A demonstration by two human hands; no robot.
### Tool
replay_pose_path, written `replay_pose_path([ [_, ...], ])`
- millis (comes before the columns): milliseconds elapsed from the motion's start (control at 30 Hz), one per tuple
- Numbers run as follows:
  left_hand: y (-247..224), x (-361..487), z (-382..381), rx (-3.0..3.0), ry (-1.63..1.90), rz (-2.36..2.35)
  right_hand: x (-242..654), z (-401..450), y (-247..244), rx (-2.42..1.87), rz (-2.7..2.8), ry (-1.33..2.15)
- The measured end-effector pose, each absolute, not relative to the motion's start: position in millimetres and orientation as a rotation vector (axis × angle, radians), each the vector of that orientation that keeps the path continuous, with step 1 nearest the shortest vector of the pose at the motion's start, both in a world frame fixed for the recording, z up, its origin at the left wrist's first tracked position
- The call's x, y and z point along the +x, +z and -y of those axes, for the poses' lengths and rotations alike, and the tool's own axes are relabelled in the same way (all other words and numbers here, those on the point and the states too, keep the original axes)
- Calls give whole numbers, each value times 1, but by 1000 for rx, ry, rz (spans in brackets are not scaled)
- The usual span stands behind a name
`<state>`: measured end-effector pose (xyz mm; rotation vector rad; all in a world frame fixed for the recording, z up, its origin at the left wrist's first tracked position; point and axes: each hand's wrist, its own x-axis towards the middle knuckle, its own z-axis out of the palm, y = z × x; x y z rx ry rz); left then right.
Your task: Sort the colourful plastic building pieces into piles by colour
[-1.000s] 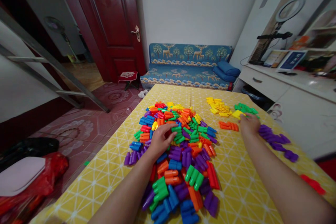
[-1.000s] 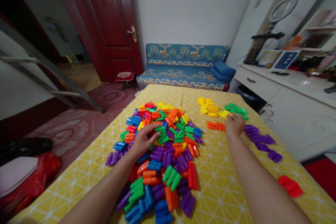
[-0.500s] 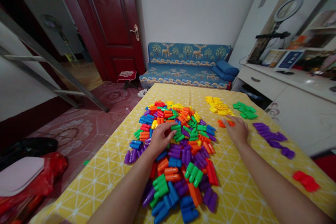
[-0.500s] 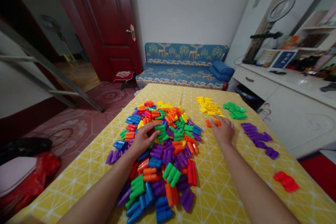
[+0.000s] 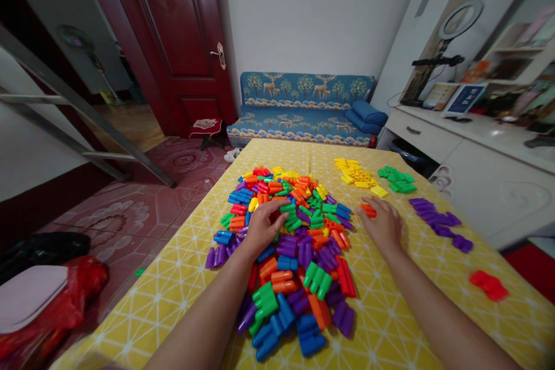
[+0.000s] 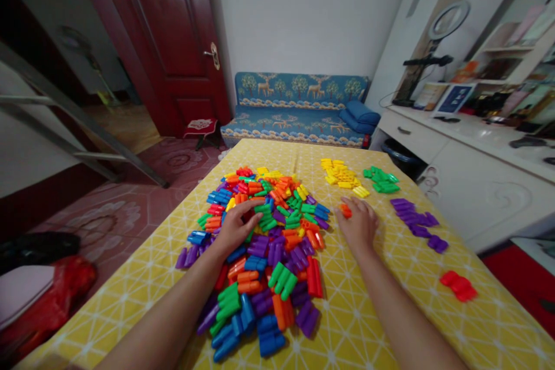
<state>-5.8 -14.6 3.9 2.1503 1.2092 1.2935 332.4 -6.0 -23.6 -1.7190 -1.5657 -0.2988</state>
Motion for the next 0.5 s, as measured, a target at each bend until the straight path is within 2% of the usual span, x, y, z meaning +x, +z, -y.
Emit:
replay_pose_path([
  [167,6,-6,17,2145,1285,-1224,284,46,1,-1406,1686,-4],
  [333,6,-6,17,2148,1287,-1207,263,64,-11,-1471,1837,-102],
  [500,3,-7,14,2153,1290,-1208,258,62,-21,-1538,1748,37],
])
